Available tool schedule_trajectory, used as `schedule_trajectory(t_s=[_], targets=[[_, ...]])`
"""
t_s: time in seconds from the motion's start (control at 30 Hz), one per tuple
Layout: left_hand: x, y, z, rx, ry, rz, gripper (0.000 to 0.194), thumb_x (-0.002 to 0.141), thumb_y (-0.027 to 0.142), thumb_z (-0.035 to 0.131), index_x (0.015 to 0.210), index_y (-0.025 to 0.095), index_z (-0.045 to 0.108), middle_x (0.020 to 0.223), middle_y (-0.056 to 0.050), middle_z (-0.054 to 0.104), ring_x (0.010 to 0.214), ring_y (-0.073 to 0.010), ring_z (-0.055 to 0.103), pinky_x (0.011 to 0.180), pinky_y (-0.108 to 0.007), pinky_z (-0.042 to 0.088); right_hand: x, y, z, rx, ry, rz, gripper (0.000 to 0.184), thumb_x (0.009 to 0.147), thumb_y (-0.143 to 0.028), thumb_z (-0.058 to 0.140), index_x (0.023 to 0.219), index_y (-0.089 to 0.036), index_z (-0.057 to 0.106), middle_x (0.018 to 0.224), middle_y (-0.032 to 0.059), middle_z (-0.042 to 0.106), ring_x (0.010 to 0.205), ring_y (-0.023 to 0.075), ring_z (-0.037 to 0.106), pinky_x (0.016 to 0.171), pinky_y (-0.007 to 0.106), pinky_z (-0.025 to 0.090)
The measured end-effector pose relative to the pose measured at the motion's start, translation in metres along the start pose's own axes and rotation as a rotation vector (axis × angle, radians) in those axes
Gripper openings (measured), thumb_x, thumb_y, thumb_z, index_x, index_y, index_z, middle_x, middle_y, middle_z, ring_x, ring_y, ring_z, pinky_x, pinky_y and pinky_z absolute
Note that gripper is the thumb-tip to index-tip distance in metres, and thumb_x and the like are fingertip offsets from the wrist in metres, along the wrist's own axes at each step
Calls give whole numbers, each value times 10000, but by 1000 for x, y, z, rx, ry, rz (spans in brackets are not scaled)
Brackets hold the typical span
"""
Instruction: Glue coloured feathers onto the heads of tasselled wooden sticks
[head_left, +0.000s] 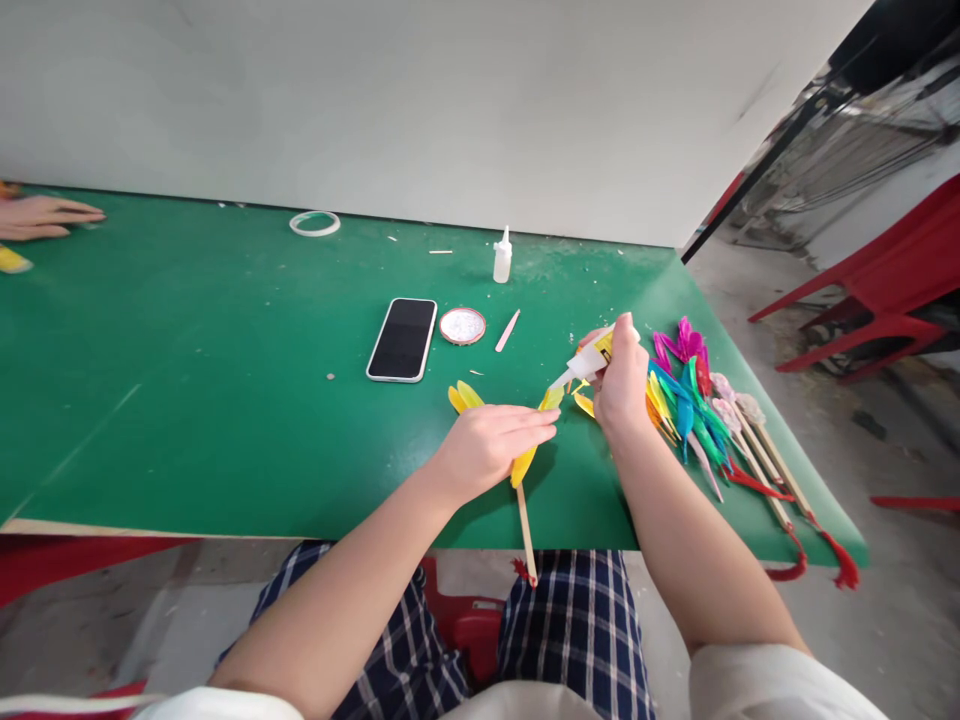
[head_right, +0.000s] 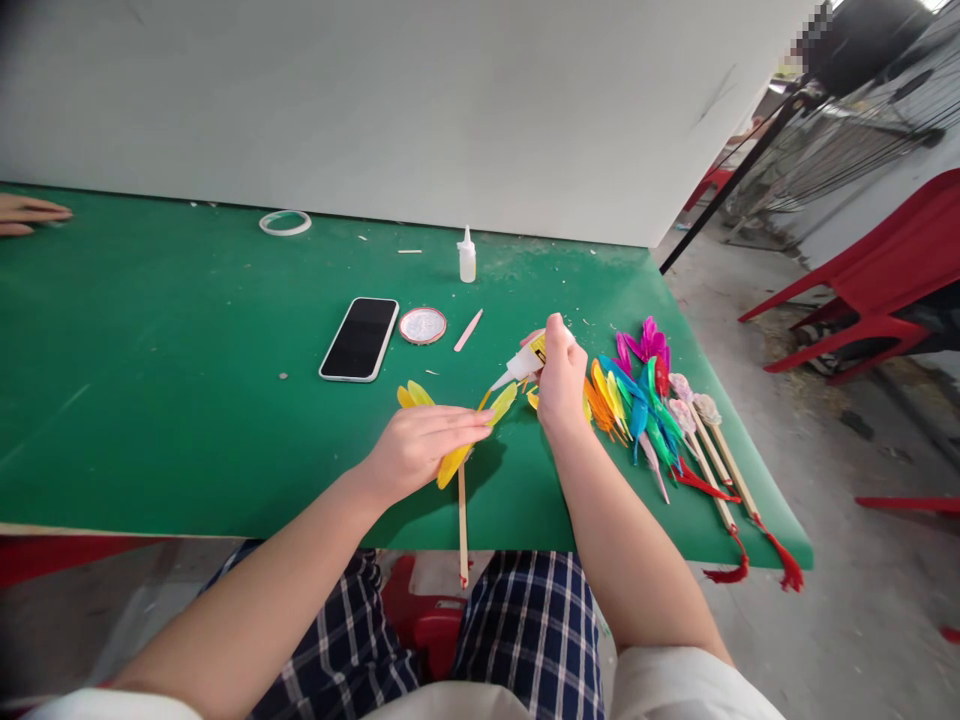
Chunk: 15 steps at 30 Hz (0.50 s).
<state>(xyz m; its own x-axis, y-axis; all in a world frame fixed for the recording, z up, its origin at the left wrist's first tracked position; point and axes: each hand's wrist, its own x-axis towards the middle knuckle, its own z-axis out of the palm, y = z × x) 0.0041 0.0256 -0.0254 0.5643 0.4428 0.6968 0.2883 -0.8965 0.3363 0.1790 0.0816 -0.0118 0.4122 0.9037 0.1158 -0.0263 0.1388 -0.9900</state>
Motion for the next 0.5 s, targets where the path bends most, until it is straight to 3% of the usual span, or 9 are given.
schedule_trajectory(t_s=[0.3,0.5], targets=[[0,0,-1,0,-7,-1,236,830,92,470,995,129,635,1055,-102,659,948,-176,635,791,-323,550,-4,-3,-1,-25,31,-74,521,738,-670,372,618,-193,543,495,-18,449,416,93,436,371,219,291],[0,-1,0,23,-20,11,235,821,76,478,992,114,635,1053,-100,661,954,-176,632,804,-315,547,-10,-8,-2,-19,-49,-148,525,746,-664,370,593,-198,555,486,-19,429,391,87,387,360,231,252]])
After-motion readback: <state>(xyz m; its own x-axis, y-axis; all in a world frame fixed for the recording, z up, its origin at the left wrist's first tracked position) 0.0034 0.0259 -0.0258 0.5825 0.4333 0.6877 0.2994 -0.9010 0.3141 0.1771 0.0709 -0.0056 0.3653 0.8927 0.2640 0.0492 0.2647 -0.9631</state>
